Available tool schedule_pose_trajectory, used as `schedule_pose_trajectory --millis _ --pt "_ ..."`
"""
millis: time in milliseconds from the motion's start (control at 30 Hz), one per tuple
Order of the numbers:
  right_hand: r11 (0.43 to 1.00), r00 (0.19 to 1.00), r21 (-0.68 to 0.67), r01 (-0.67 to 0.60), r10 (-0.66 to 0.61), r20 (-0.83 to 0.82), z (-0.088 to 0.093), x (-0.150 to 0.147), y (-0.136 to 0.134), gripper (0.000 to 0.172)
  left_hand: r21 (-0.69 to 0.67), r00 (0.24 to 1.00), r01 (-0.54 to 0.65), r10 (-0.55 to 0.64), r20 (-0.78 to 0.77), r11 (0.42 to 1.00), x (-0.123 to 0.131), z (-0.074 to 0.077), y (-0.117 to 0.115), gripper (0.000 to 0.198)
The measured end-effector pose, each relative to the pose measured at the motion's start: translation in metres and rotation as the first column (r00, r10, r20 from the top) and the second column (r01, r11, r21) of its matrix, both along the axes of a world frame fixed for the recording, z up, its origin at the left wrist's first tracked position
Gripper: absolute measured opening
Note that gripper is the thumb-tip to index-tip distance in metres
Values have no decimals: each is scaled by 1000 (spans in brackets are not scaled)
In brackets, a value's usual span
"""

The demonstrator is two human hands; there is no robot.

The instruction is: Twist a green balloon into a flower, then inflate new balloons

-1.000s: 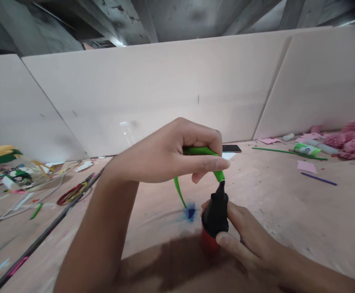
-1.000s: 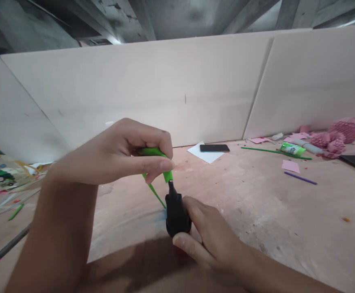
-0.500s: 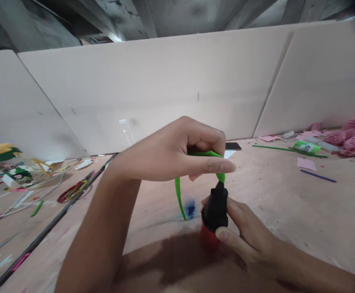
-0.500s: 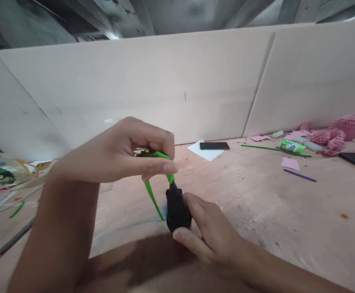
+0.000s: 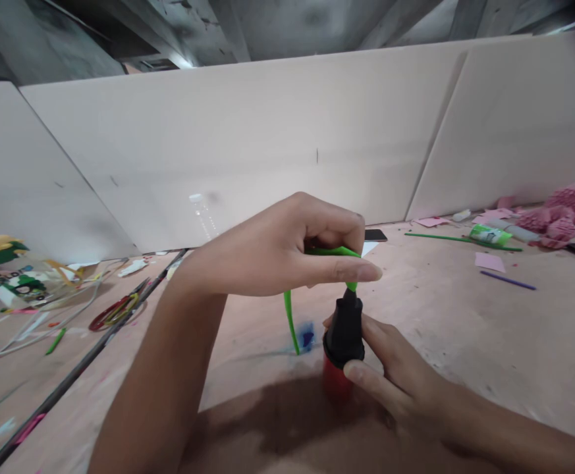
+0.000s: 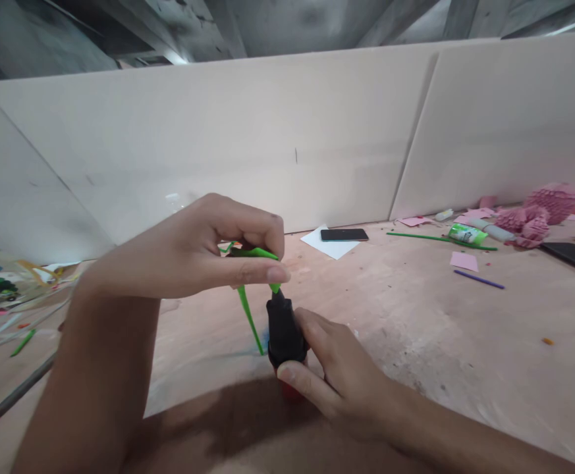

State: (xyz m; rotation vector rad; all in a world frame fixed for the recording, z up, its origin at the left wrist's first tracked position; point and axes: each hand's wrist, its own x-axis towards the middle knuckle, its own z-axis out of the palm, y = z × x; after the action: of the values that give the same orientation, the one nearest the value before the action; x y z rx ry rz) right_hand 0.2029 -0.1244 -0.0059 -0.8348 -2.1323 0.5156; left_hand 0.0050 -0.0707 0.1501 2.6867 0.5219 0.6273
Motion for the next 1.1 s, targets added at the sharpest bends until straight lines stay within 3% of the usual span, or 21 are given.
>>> schedule_pose_trajectory --millis 667,1100 --pt "998 1000 59 8 -8 -2 0 3 0 25 -26 999 -22 21 -37 999 1 -1 -9 11" --pt "996 1000 91 -5 4 13 0 4 1 30 -46 998 -25 22 -62 999 3 0 -11 13"
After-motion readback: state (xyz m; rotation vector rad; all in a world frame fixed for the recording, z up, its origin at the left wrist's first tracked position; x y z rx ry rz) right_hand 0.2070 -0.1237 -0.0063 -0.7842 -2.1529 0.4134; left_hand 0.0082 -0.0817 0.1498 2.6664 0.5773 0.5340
